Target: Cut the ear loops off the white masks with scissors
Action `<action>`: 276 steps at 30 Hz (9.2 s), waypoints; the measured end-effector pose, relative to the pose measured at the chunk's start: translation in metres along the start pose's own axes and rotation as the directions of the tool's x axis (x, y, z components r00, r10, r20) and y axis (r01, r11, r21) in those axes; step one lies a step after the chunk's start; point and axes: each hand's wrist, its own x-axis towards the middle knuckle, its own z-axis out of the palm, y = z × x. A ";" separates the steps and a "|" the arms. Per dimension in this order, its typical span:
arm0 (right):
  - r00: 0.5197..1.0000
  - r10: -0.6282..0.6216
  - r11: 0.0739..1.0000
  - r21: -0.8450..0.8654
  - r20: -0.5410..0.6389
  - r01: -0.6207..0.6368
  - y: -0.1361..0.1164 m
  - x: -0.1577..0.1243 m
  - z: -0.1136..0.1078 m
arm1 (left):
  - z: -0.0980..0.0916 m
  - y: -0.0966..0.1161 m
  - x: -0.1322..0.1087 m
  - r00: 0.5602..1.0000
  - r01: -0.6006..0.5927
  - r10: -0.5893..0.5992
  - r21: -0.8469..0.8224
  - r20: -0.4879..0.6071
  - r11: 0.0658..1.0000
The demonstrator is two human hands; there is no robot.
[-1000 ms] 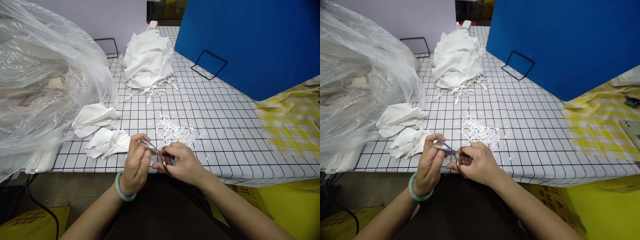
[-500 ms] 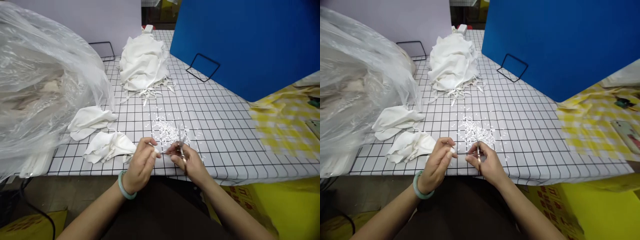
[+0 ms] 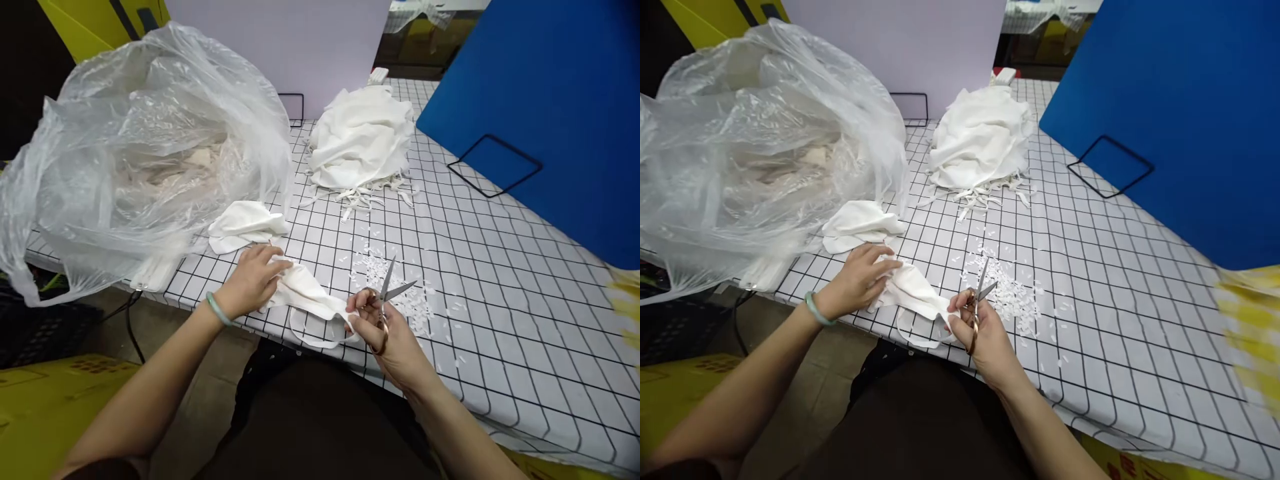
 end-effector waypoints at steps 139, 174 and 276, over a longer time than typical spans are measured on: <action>0.896 -0.327 0.569 -0.695 0.299 0.439 -0.035 -0.003 0.006 | 0.002 0.102 -0.006 0.944 -0.049 -0.256 -0.852 -0.211 0.522; 0.898 -0.345 0.577 -0.694 0.272 0.431 -0.023 -0.010 -0.001 | 0.011 0.113 0.000 0.962 -0.175 -0.076 -0.808 -0.262 0.562; 0.844 -0.533 0.844 0.099 0.062 0.526 -0.059 0.080 0.042 | -0.014 0.102 -0.004 0.883 0.362 -0.208 -0.892 0.421 -0.270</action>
